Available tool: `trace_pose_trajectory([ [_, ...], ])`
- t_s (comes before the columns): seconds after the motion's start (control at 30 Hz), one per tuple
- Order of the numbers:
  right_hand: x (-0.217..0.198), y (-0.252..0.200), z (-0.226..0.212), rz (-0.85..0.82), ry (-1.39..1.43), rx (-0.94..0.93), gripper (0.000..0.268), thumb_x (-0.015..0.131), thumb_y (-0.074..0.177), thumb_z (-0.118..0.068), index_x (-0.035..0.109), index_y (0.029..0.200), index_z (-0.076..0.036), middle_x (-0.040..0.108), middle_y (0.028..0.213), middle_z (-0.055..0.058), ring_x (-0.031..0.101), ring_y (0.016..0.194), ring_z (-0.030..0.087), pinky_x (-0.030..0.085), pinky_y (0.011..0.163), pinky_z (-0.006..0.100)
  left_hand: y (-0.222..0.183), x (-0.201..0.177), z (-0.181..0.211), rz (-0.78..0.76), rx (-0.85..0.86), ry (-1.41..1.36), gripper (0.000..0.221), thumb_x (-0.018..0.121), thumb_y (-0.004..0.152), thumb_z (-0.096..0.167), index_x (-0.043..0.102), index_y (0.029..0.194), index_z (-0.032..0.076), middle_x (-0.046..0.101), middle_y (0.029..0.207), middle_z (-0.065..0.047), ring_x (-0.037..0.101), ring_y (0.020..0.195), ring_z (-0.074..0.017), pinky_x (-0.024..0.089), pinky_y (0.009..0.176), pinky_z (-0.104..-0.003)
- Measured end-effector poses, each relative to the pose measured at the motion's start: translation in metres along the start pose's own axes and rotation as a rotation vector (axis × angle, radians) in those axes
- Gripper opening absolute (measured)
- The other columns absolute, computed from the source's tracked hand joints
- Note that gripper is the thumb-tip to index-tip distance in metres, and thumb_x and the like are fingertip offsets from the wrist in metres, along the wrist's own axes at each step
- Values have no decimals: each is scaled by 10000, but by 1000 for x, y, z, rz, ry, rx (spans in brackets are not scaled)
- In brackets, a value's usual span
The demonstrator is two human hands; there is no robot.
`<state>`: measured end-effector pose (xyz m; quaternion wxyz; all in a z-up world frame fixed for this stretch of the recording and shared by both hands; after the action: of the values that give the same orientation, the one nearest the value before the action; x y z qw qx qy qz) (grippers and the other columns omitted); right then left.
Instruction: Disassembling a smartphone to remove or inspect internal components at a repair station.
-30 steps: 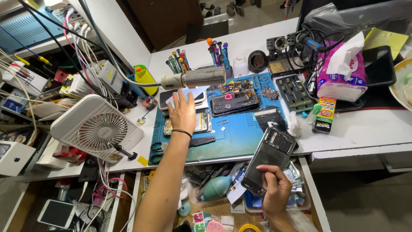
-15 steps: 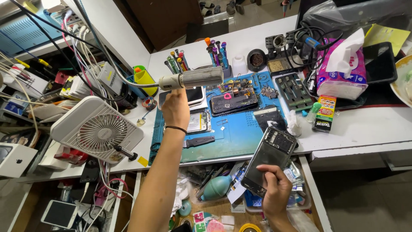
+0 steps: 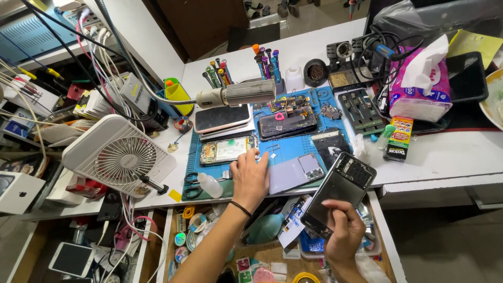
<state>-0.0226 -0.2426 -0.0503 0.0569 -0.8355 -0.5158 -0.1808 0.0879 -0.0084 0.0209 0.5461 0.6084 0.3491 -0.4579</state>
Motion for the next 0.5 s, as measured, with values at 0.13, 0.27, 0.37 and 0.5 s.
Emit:
trace_pose_trajectory([
  [0.13, 0, -2, 1, -7, -21, 5, 245, 494, 932, -40, 738, 914, -50, 727, 908, 88, 612, 735, 146, 445, 523, 199, 34, 11, -17, -16, -43, -82, 231, 668, 939, 220, 678, 1162, 160, 611, 1093, -73, 574, 965, -301, 445, 778, -468],
  [0.27, 0, 1, 3, -4, -10, 11, 242, 494, 935, -45, 735, 919, -42, 727, 936, 107, 653, 840, 193, 530, 593, 238, 67, 43, -30, -174, -73, -84, 289, 738, 898, 414, 758, 1088, 198, 671, 1045, -87, 606, 999, -362, 408, 804, -537],
  [0.37, -2, 2, 2, 3, -15, 9, 242, 498, 935, -44, 739, 918, -53, 726, 909, 89, 611, 749, 148, 447, 538, 202, 74, 48, -30, -332, -173, -111, 240, 764, 852, 429, 786, 983, 229, 722, 953, -85, 634, 1000, -362, 359, 864, -501],
  [0.5, -1, 1, 3, -4, -48, 19, 250, 497, 925, -56, 746, 908, -70, 719, 880, 69, 553, 684, 118, 368, 504, 197, 75, 42, -26, -414, -266, -182, 49, 773, 830, 273, 793, 859, 239, 772, 878, -20, 670, 979, -299, 310, 933, -476],
])
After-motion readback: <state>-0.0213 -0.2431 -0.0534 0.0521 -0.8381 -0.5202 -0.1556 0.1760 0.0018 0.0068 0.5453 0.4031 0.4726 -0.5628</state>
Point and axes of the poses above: each hand's wrist, its own y-axis towards the middle knuckle, its own x-axis out of the palm, z = x × y, the point moved 9 cm from there along y, towards the middle knuckle
